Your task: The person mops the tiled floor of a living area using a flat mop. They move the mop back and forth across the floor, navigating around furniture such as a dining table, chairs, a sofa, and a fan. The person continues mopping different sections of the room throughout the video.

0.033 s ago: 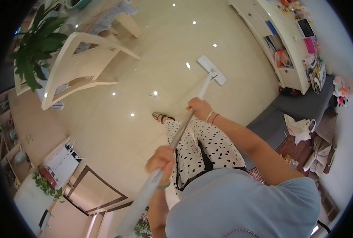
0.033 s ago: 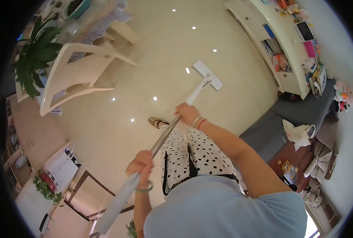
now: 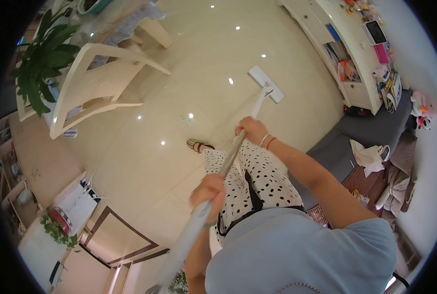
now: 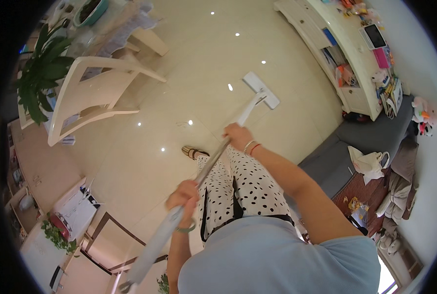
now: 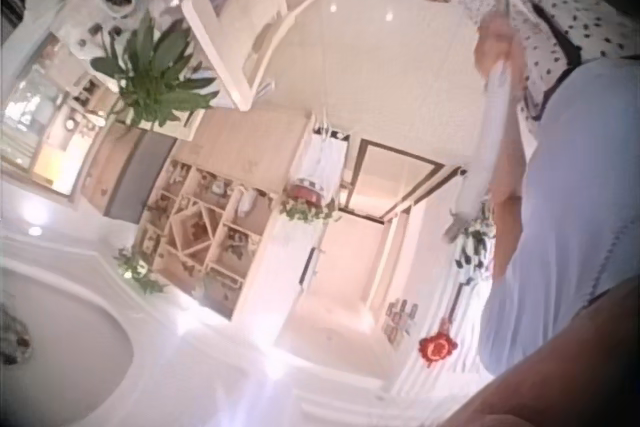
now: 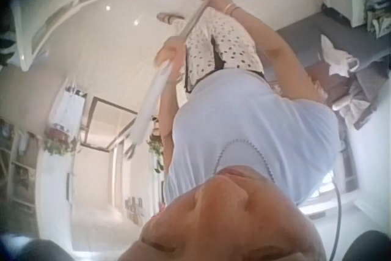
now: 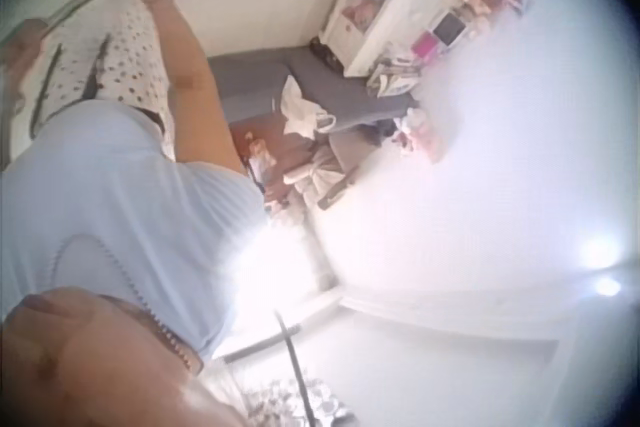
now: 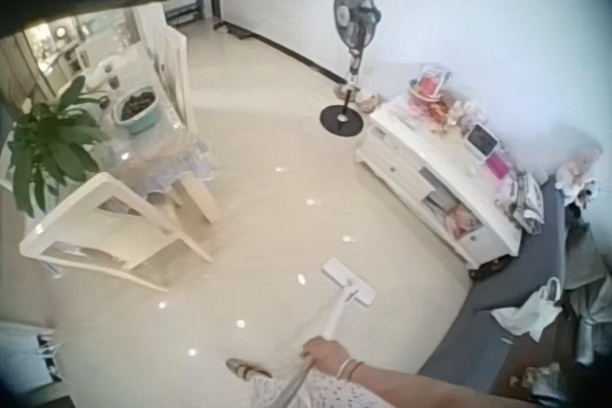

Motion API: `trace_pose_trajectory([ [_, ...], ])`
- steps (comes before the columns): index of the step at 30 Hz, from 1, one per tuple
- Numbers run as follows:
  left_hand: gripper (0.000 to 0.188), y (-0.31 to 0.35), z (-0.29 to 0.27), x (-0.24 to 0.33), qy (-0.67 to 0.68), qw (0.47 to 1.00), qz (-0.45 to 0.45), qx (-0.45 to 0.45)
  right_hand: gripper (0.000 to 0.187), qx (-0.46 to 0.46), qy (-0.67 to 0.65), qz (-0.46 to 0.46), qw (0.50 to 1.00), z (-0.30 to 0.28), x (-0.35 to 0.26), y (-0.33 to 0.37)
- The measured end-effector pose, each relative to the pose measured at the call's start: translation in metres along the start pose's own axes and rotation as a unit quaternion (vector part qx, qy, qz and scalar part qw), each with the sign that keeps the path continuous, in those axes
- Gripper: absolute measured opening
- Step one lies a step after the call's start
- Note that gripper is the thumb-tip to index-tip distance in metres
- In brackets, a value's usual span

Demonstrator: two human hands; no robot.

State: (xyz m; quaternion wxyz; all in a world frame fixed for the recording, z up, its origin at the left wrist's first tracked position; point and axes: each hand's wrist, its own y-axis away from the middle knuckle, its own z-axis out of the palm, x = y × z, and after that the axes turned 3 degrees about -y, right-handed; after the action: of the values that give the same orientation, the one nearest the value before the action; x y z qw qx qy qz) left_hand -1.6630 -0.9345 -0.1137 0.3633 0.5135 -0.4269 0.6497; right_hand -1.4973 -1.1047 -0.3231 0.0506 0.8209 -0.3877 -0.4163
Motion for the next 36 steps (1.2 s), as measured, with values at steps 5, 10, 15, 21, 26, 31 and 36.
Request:
trace_pose_trajectory([
  [5, 0.023, -0.023, 0.104, -0.053, 0.018, 0.993, 0.007, -0.116, 0.018, 0.105, 0.032, 0.074, 0.991, -0.046, 0.124, 0.038],
  [10, 0.024, -0.008, 0.111, -0.044, 0.011, 0.989, -0.010, -0.146, 0.017, 0.204, -0.006, 0.036, 0.978, -0.020, 0.140, 0.059],
  [15, 0.019, 0.004, 0.047, -0.003, -0.004, 0.987, -0.074, -0.145, 0.007, 0.152, -0.031, 0.036, 0.987, 0.028, 0.081, 0.053],
  [21, 0.018, 0.022, -0.077, 0.075, -0.087, 0.986, -0.105, -0.099, 0.004, 0.029, -0.112, 0.021, 0.993, 0.075, -0.078, 0.025],
  [26, 0.019, 0.022, -0.146, 0.146, -0.168, 0.977, -0.101, -0.079, 0.017, 0.015, -0.160, -0.020, 0.987, 0.129, -0.194, -0.013],
  [31, 0.025, 0.001, -0.136, 0.178, -0.204, 0.973, -0.065, -0.085, 0.027, -0.034, -0.196, -0.073, 0.977, 0.126, -0.237, -0.020],
  [36, 0.027, 0.006, -0.141, 0.160, -0.183, 0.977, -0.048, -0.095, 0.032, -0.112, -0.109, -0.125, 0.980, 0.092, -0.225, -0.020],
])
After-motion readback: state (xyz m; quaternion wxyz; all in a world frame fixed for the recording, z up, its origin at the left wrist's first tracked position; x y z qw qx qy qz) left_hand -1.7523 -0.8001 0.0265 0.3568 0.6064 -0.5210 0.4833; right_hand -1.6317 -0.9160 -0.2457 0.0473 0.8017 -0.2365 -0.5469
